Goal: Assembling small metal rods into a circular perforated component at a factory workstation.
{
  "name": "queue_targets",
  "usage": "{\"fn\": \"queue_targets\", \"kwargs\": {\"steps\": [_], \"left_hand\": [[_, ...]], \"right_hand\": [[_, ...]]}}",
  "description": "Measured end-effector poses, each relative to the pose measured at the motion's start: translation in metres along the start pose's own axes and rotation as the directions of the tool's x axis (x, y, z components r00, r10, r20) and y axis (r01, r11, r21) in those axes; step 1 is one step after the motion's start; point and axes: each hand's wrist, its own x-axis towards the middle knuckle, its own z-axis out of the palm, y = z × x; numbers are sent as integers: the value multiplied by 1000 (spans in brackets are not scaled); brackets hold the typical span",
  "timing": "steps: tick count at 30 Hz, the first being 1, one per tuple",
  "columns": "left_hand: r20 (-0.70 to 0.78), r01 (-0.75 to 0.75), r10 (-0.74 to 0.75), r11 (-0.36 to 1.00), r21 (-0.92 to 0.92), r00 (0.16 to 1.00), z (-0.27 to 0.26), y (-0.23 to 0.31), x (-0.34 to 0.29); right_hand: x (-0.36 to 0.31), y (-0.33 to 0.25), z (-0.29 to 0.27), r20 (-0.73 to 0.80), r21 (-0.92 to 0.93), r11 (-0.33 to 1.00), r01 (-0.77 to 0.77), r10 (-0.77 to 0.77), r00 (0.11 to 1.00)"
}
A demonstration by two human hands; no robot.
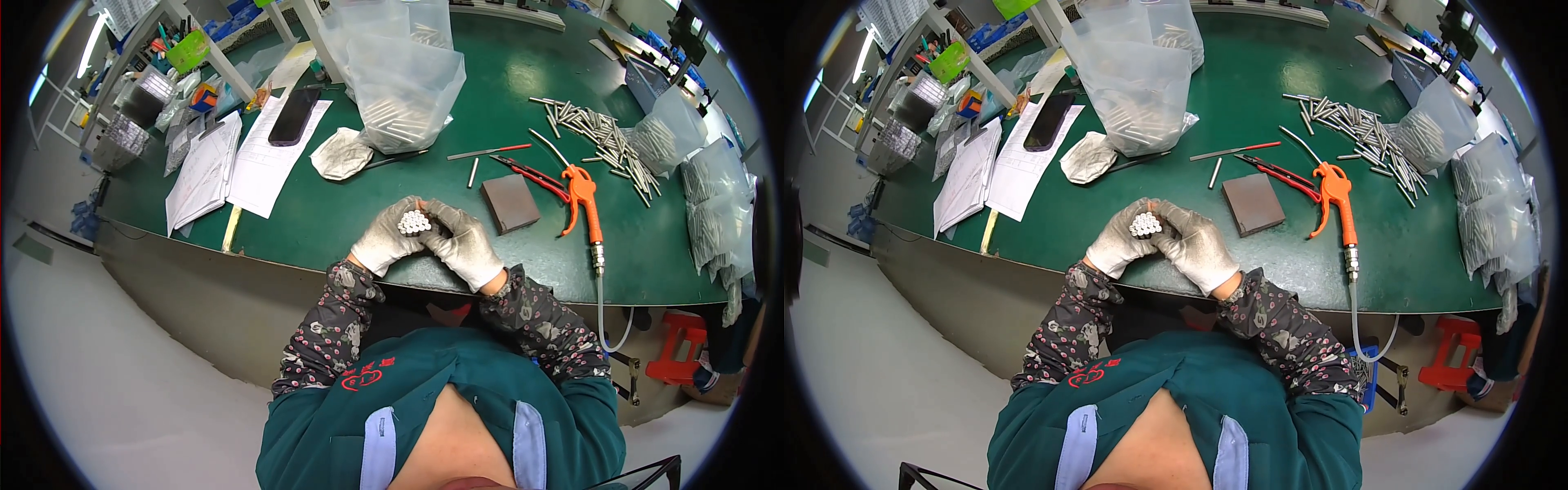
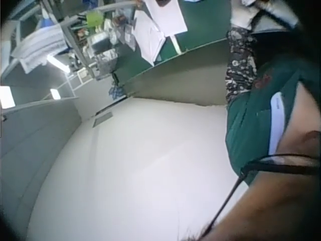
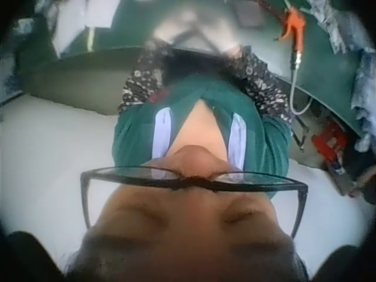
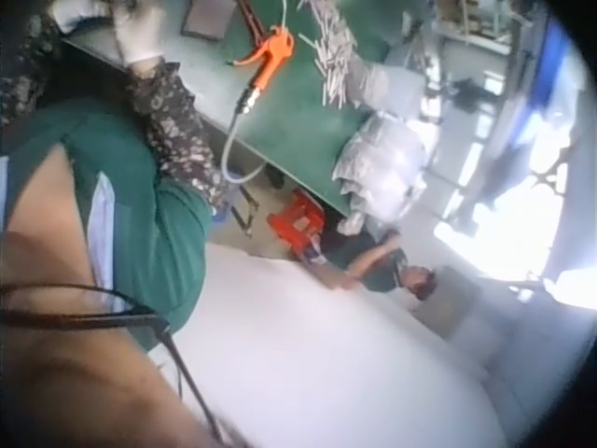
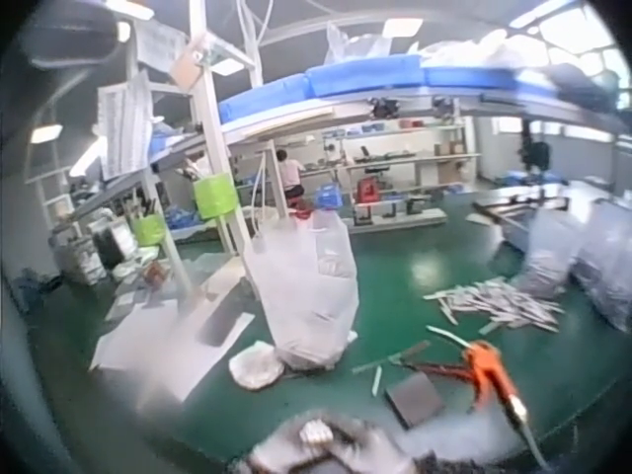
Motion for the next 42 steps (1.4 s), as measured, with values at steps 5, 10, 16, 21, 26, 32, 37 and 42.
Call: {"fn": "queue_targets", "kwargs": {"steps": [5,10,16,21,26,32,37,42], "left_hand": [[8,5,-5,1000,7,1000,0,0,1],[-9,23,-23,999,26,1000,1,3,1],[-2,20,-20,1000,7,1000,-1,2,1],[-49,21,-16,995,96,999,-1,-3,4],[-49,49,-43,990,133,998,1,1,3],[-27,55,-53,995,82,998,4,6,3],[-21,40,-38,995,94,999,2,0,5],[-21,51,-49,995,88,999,-2,-3,4]], "right_hand": [[0,-2,-1,-6,-7,1000,-5,5,1000],[1,0,1,-16,-15,1000,-1,1,1000],[1,-3,1,-28,-32,999,-4,3,1000],[-1,-23,-22,-28,-112,992,-48,46,999],[-13,-38,-115,-341,-699,714,-53,-266,902],[-45,-18,-187,-568,-761,192,-620,265,779],[-49,-5,-192,-564,-733,170,-659,389,728],[-34,0,-189,-555,-741,110,-663,456,696]]}}
